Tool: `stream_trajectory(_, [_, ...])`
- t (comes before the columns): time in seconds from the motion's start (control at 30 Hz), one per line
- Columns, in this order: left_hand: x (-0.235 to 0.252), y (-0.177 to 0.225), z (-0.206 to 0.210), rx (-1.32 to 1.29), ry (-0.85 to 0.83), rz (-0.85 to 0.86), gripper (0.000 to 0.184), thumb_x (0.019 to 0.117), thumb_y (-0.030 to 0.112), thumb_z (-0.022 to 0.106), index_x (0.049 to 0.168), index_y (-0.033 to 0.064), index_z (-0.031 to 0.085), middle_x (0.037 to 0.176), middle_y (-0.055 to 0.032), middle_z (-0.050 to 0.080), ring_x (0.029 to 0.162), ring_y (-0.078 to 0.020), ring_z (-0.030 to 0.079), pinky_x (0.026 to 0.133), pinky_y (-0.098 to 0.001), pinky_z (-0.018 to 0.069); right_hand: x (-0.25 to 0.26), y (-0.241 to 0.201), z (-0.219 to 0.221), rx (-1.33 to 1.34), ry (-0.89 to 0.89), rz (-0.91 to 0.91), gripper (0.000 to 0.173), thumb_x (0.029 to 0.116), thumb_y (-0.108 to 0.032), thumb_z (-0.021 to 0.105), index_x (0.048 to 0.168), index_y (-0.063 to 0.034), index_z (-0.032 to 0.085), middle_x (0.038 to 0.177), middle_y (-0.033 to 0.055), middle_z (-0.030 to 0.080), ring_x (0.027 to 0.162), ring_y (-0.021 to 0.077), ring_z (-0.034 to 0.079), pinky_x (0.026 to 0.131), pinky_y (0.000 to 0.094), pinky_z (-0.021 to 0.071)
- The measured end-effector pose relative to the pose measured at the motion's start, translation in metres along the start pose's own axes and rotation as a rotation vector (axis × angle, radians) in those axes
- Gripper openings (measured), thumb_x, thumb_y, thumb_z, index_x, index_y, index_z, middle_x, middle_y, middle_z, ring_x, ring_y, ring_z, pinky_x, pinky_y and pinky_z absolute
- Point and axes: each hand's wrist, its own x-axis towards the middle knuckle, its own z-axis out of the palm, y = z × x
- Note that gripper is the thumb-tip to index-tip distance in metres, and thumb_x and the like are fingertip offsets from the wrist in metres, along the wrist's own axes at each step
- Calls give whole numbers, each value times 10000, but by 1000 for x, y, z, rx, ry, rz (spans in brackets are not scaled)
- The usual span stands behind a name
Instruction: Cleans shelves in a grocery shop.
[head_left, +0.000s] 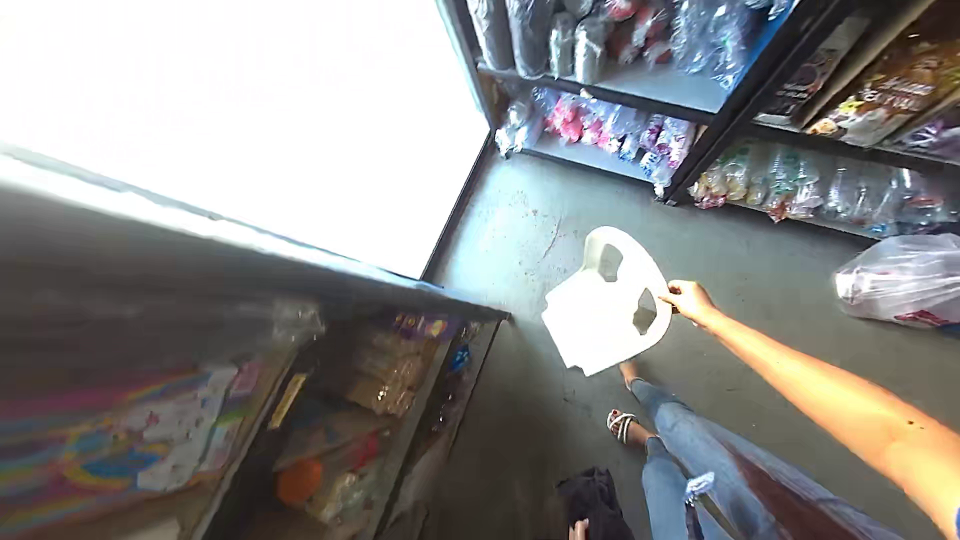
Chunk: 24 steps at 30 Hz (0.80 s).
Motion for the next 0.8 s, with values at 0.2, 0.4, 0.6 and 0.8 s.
stream_trajectory(0.2, [9,127,69,217,-88,140,289,1043,41,351,1206,-145,501,984,-156,592,869,-112,589,843,-293,522,49,6,-52,425,239,204,297,1015,-89,627,1218,127,596,1164,281,634,958,275,670,872,410,563])
stream_trajectory(0.4, [50,204,133,329,-110,152,290,1027,77,434,1223,-105,547,1004,-175,628,890,-179,618,843,-378,541,101,38,-73,730,419,379,298,1039,-82,577,1267,110,561,1181,259,615,939,228,649,852,357,553])
stream_trajectory(0.6, [101,286,197,317,-283,126,296,1055,116,390,1274,-33,523,1022,-126,656,903,-144,657,828,-337,571,137,58,-59,873,498,619,364,1047,-73,561,1368,88,500,1328,291,551,1087,293,627,940,392,525])
stream_trajectory(0.8, [138,399,283,354,-319,136,280,1046,97,378,1242,-28,533,970,-91,651,845,-108,657,774,-306,576,123,80,-47,900,613,854,458,1071,-91,516,1485,68,403,1510,314,423,1321,384,521,1076,465,449])
